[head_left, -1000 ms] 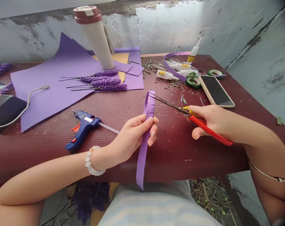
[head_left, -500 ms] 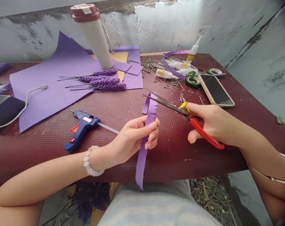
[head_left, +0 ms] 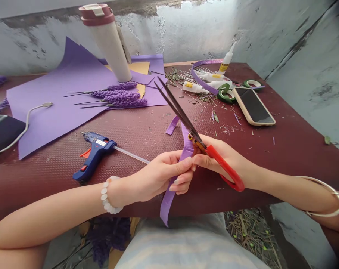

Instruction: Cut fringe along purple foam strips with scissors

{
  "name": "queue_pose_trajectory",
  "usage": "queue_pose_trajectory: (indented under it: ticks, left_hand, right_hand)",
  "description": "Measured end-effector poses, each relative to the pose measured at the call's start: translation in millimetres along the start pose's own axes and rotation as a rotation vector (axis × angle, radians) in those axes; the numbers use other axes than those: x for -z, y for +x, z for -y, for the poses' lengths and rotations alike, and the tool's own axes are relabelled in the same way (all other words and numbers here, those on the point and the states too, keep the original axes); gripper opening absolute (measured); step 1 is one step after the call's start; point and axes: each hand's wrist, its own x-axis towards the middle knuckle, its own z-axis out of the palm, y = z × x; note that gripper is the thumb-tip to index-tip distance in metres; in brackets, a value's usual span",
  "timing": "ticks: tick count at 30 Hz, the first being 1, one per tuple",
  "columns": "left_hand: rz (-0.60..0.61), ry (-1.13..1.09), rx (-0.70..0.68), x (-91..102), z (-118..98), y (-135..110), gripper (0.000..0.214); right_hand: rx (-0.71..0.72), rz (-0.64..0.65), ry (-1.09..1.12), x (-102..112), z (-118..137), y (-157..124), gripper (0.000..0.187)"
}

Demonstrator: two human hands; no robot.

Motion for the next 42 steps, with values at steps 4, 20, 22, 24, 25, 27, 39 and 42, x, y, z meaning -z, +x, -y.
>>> queue_pose_trajectory:
  ticks: [4,20,22,24,25,27,39,42]
  left_hand:
    - [0.016,-0.015,-0.002,0.6,0,0,0.050]
    - [0.023,-0.042,0.014,1.9,1,0,0.047]
    - [0.017,-0.033,0.012,1.6,0,-1,0.048]
    - [0.011,-0.023,0.009,1.3,-1,-1,0.048]
    - [0.005,-0.020,0.005,1.0,0,-1,0.048]
    - [-0.009,-0.018,0.000,0.3,0,-1,0.049]
    - [-0.188,0.382,-0.167,-5.1,-9,-6,0.053]
    - [-0.221,0.359,-0.230,-6.9,-8,-5,0.041]
  right_hand:
    - [0.011,0.032,0.029,2,-2,-1,0.062]
    - [0.022,0.066,0.056,0,0,0,0.062]
    - [0.018,0.059,0.051,-1,0,1,0.062]
    - [0.019,0.059,0.052,-1,0,1,0.060]
    - [0.019,0.061,0.050,0,1,1,0.059]
    - [0.016,0.061,0.032,1,1,0,0.057]
    - [0.044,-0.016,-0.010,5,2,3,0.048]
    - [0.002,-0.039,-0.055,9,3,6,0.063]
